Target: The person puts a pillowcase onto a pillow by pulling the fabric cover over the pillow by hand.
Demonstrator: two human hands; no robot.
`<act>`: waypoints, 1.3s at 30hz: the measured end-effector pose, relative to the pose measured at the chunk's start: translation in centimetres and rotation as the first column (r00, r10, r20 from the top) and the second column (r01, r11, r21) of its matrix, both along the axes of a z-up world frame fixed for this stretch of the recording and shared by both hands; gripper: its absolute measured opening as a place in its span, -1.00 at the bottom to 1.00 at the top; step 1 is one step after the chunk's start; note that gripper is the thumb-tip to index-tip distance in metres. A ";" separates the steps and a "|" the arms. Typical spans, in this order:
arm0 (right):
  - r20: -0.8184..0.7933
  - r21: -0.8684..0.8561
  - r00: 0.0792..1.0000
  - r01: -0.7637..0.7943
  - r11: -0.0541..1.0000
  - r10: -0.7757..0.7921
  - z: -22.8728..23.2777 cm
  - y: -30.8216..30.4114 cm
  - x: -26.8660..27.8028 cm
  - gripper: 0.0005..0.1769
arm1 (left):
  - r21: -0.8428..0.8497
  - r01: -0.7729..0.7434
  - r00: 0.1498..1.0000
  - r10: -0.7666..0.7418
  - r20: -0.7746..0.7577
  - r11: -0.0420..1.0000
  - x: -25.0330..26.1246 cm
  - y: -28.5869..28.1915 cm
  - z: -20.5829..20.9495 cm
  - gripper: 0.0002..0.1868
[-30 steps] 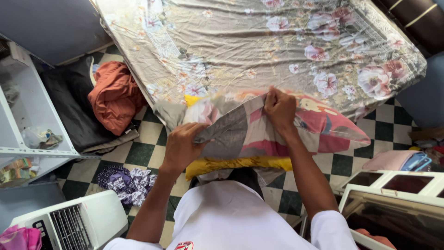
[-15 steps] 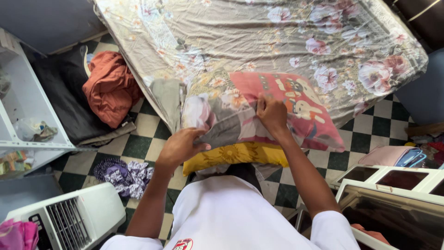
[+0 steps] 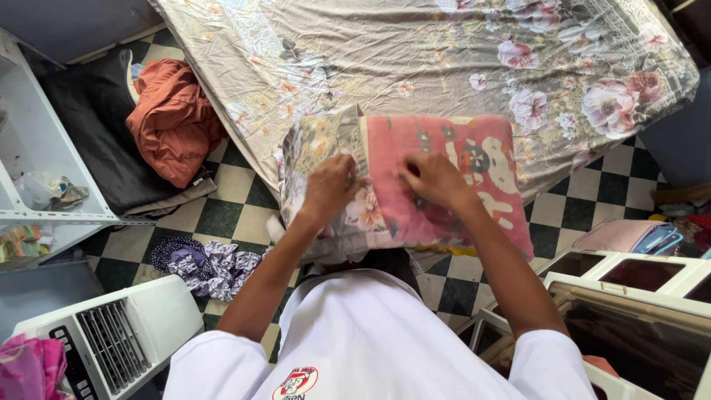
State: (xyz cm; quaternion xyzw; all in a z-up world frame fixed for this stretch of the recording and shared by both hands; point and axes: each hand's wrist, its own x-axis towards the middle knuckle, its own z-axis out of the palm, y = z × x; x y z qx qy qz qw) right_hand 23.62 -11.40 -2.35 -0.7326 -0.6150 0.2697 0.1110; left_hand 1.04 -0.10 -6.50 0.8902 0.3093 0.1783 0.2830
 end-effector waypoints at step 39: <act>0.068 0.250 0.980 0.164 0.954 -0.187 -8.3 7.6 5.2 -0.54 | -0.175 0.053 0.982 -0.083 -0.171 0.983 5.5 10.7 -8.9 -0.53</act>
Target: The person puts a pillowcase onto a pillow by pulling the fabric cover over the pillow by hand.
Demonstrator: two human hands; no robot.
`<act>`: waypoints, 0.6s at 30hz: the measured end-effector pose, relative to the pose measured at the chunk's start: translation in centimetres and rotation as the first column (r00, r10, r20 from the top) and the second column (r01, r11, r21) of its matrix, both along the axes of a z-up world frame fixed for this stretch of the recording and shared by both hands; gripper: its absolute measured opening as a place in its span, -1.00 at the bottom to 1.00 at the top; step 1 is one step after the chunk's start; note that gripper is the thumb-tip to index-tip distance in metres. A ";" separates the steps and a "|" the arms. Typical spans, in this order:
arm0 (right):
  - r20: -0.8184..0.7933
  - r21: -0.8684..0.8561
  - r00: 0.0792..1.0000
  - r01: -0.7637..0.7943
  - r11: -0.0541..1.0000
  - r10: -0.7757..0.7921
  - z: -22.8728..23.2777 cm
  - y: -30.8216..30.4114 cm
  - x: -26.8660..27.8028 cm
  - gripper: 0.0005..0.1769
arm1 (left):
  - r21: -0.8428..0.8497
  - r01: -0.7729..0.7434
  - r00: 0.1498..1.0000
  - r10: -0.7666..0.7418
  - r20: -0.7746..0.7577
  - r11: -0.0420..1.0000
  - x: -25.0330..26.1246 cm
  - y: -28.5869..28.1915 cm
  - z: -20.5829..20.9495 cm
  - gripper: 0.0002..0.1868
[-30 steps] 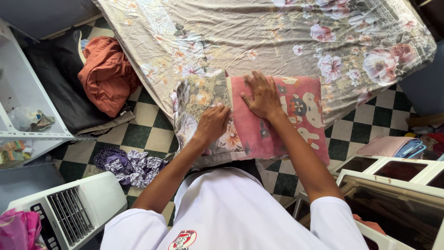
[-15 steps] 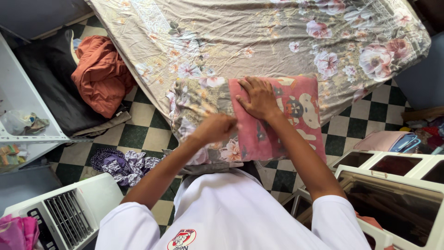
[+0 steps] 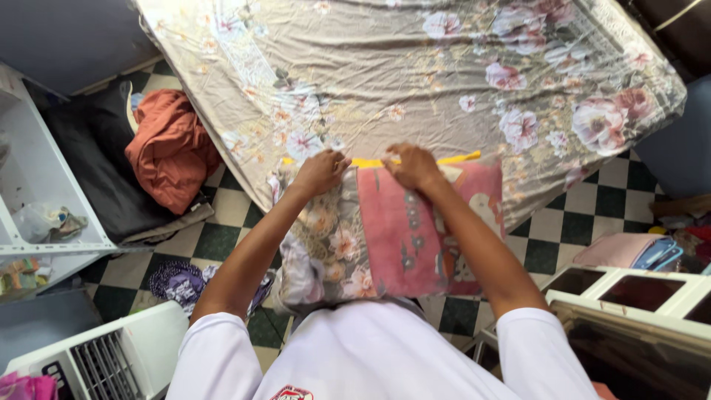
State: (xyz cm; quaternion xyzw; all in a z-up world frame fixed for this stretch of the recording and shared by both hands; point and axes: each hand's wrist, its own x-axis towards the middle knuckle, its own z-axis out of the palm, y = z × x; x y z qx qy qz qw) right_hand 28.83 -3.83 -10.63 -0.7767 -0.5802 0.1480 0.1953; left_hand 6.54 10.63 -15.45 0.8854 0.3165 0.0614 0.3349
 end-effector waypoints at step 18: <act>-0.330 -0.295 0.942 -0.037 0.955 -0.066 -6.2 3.9 0.8 -0.51 | -0.064 -0.111 0.938 0.083 -0.337 0.992 2.0 2.6 -8.0 -0.56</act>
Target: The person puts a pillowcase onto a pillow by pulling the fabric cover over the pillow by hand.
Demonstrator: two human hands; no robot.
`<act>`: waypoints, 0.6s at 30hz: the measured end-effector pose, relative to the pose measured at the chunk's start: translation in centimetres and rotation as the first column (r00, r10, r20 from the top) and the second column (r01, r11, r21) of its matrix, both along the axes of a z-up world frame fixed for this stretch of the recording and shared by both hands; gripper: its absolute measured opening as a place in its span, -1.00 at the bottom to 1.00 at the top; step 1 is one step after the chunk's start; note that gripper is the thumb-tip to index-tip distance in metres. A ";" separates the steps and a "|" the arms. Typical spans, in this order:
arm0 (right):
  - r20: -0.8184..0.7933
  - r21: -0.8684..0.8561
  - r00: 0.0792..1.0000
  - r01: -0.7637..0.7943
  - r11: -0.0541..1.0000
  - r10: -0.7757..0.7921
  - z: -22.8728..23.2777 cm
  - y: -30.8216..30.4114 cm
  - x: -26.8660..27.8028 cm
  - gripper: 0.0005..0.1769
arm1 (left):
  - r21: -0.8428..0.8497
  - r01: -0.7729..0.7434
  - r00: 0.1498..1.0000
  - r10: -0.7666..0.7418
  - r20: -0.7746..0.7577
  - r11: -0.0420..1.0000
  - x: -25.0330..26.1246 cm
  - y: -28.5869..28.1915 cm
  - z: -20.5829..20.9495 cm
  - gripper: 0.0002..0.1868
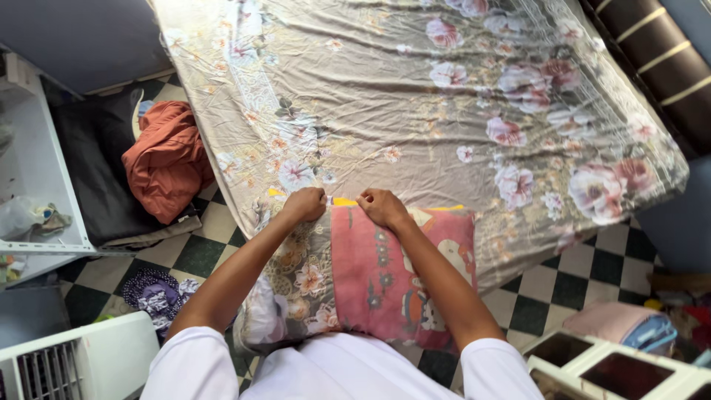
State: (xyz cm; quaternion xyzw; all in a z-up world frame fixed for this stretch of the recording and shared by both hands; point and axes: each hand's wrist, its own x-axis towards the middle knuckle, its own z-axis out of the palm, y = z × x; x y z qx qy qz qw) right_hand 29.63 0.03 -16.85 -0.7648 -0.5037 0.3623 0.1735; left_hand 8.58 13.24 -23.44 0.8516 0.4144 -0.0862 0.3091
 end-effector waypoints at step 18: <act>0.058 0.043 0.994 -0.093 0.995 0.091 1.0 1.4 -0.1 -0.56 | 0.268 -0.452 0.766 0.216 0.605 0.851 -1.1 -5.9 6.9 -0.92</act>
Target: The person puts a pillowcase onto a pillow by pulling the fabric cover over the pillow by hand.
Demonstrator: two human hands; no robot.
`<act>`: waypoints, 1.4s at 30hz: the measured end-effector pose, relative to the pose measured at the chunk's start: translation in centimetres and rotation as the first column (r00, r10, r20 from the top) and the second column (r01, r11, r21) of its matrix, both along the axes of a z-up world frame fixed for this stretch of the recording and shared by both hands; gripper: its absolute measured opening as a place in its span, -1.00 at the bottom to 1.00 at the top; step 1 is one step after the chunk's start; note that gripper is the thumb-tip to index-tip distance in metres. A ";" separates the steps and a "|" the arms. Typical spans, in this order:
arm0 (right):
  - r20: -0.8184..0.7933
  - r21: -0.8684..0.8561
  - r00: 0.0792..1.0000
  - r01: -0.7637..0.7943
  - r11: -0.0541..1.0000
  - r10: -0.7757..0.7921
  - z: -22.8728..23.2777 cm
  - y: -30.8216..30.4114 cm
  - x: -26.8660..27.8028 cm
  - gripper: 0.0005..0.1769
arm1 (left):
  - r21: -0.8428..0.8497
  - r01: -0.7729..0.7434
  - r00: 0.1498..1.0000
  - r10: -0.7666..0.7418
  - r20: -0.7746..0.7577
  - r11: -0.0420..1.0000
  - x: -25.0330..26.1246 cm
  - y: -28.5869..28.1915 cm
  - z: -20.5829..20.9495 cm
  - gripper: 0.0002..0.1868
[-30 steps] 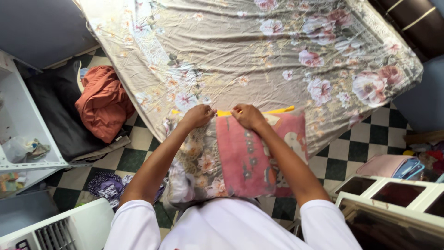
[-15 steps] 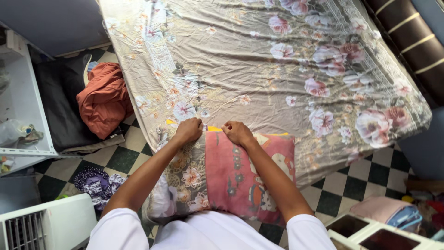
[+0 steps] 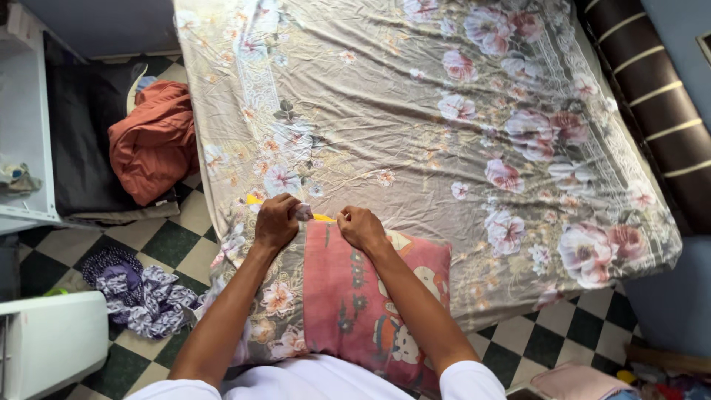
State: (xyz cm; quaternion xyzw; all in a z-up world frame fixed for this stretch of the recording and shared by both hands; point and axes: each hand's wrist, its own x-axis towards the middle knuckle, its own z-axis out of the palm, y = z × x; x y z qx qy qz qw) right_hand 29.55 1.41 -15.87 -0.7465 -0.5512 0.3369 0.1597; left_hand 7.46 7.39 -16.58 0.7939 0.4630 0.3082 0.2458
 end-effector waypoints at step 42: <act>0.037 -0.201 0.990 0.140 0.970 -0.135 11.2 -3.7 -0.4 -0.58 | 0.057 -0.003 1.000 0.001 0.028 0.998 1.1 -4.8 8.1 -0.72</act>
